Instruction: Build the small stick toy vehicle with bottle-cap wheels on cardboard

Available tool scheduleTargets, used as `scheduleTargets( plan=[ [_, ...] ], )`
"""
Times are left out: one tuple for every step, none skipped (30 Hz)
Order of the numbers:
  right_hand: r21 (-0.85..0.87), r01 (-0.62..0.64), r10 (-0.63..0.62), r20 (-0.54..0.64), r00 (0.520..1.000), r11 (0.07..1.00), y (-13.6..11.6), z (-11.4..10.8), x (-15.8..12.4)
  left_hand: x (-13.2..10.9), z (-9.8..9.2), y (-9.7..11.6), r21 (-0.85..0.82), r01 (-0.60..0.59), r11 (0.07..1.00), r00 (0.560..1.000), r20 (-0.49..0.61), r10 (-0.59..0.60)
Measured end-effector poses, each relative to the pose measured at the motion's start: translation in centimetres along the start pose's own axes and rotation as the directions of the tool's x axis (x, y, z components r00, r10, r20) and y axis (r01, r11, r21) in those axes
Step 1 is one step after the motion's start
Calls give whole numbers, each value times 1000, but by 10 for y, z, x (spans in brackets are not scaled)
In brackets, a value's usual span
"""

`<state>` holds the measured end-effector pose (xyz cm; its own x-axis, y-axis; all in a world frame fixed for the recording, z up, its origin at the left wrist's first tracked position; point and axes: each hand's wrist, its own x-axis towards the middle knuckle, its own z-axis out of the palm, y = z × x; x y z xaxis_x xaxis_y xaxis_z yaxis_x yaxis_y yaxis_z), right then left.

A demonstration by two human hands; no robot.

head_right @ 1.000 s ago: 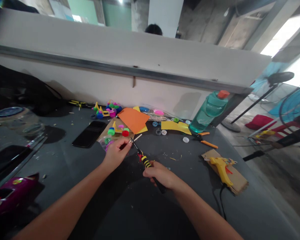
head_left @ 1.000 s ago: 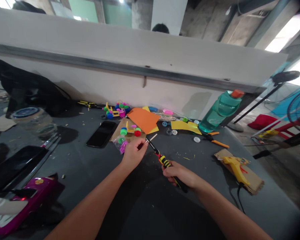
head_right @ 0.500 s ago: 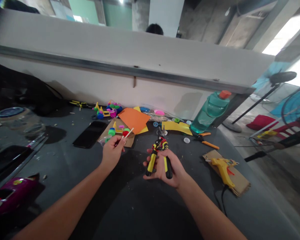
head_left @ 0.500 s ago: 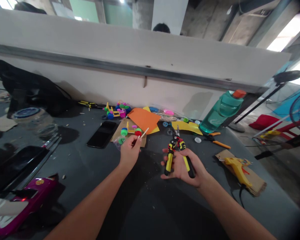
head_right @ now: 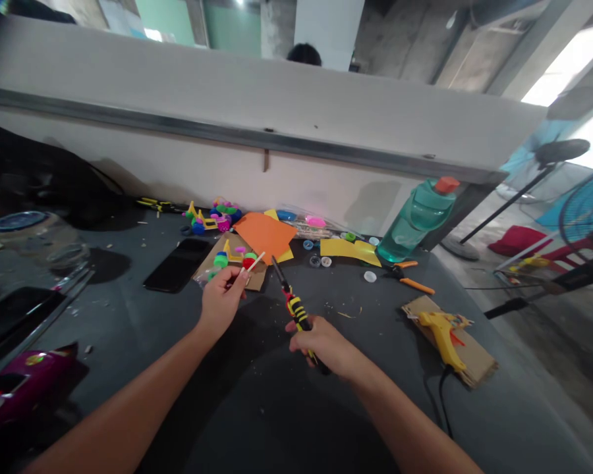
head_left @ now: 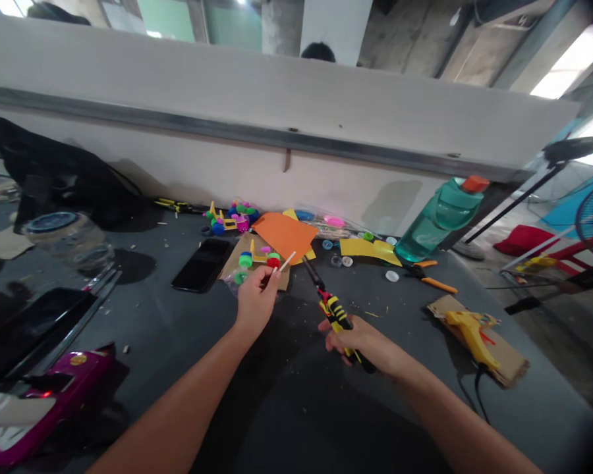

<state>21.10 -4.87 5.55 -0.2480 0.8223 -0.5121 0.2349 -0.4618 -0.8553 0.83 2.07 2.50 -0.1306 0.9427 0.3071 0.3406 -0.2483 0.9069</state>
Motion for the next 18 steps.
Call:
scheduleTargets(
  plan=[
    [-91,-2,0,-19,1000,996,0,0,1,-1,0,0,15,-9,1000,1000,1,9],
    [-165,-5,1,-24,1000,986,0,0,2,-1,0,0,30,-20,999,1000,6,20],
    [-216,-4,-1,-24,1000,976,1,0,3,-2,1,0,44,-34,998,999,15,33],
    [-246,0,-4,-19,1000,969,1,0,4,-2,1,0,59,-49,997,999,26,47],
    [-259,3,-6,-10,1000,966,2,0,4,-2,1,-1,72,-64,995,997,39,61],
    [-259,5,-4,3,1000,966,2,0,4,-2,1,-1,85,-78,993,996,51,74],
    [-255,5,1,21,1000,967,3,0,3,-2,1,-2,100,-90,991,995,61,84],
    [-253,7,3,41,999,967,3,0,3,-2,2,-2,115,-99,988,993,69,92],
    [-254,15,0,60,998,967,3,-1,3,-1,2,-2,129,-108,986,992,74,99],
    [-255,26,-6,78,997,967,3,0,3,-1,2,-2,143,-118,983,991,80,107],
    [-254,40,-17,92,996,966,3,0,3,-1,2,-2,156,-129,979,989,86,117],
    [-250,50,-25,103,994,967,2,0,2,-1,2,-2,168,-144,975,987,93,129],
    [-243,55,-28,112,993,968,2,0,2,0,2,-2,181,-163,970,984,100,147],
    [-238,50,-24,114,993,970,2,0,2,0,2,-2,193,-184,964,981,105,166],
    [-234,43,-16,118,993,971,1,0,2,0,2,-2,205,-204,957,977,107,185],
    [-231,36,-8,120,993,972,1,1,2,0,2,-2,214,-222,951,973,110,202],
    [-230,31,-2,124,992,973,1,1,2,0,2,-3,221,-237,946,970,111,217],
    [-230,28,1,126,992,973,2,0,2,0,2,-3,226,-249,942,967,112,228]
  ],
)
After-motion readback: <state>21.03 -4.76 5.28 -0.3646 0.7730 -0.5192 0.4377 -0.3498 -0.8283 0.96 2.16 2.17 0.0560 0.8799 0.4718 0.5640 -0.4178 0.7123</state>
